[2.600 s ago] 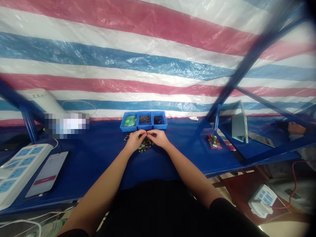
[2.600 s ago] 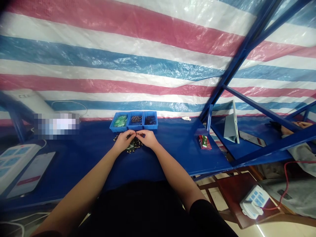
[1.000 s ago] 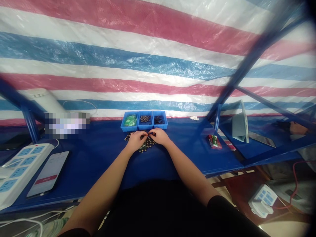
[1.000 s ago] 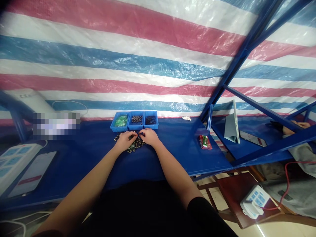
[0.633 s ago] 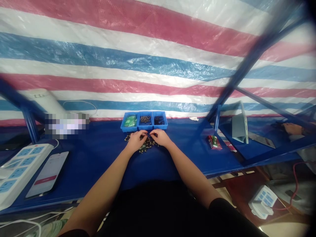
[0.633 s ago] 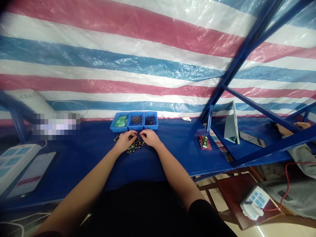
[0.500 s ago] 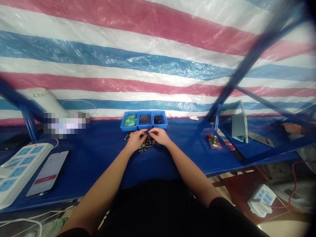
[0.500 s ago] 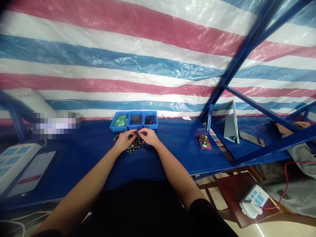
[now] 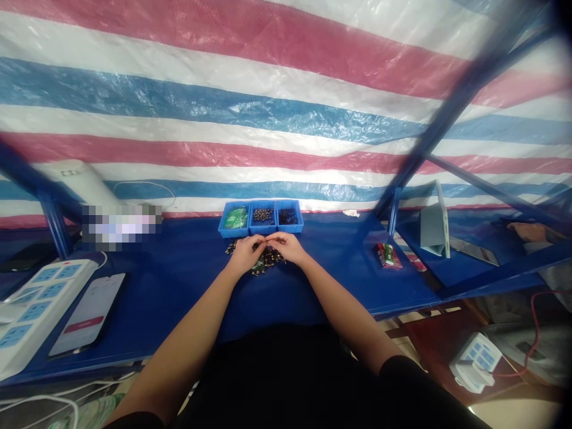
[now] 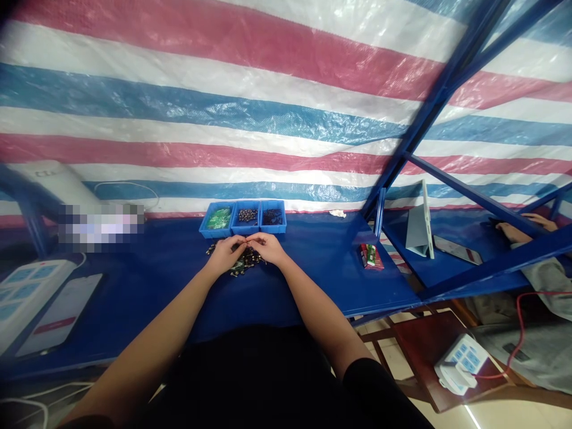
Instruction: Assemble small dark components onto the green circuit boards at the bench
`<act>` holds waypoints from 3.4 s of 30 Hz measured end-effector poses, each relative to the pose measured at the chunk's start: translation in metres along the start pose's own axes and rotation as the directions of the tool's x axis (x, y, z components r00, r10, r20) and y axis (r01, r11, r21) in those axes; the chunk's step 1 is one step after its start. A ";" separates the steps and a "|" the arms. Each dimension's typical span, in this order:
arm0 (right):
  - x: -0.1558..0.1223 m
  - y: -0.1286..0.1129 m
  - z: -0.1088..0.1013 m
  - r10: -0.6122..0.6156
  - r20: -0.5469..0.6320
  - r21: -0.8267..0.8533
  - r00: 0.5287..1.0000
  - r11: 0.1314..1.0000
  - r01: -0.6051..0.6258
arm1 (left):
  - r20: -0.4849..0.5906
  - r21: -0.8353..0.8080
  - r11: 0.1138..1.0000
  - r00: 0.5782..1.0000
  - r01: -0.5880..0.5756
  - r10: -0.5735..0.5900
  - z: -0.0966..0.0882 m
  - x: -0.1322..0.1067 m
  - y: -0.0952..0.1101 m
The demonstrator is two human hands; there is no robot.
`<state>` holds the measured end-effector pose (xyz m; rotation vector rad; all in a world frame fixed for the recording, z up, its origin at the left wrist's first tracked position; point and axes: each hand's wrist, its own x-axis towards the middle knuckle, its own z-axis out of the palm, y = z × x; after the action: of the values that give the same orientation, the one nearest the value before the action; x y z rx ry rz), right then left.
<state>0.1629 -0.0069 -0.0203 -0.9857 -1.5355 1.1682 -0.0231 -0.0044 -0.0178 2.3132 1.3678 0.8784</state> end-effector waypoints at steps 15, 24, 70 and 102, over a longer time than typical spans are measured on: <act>0.000 0.005 -0.001 0.024 -0.052 -0.095 0.998 0.995 -0.029 | 0.004 0.010 1.000 1.000 -0.004 0.004 -0.002 -0.001 0.005; 0.001 0.008 -0.002 0.058 -0.045 -0.082 0.997 0.995 -0.061 | -0.012 -0.013 1.000 1.000 -0.008 0.008 -0.002 0.001 0.004; -0.002 0.004 -0.002 0.032 -0.050 -0.103 0.998 0.994 -0.037 | 0.002 -0.046 0.999 1.000 0.000 0.000 -0.005 0.001 0.007; -0.001 0.007 -0.001 -0.010 -0.058 -0.151 0.998 0.989 0.002 | 0.006 0.015 0.999 0.999 -0.033 0.033 -0.005 0.001 0.005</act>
<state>0.1646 -0.0066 -0.0269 -1.1048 -1.5969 1.0216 -0.0224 -0.0061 -0.0113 2.3542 1.3419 0.8731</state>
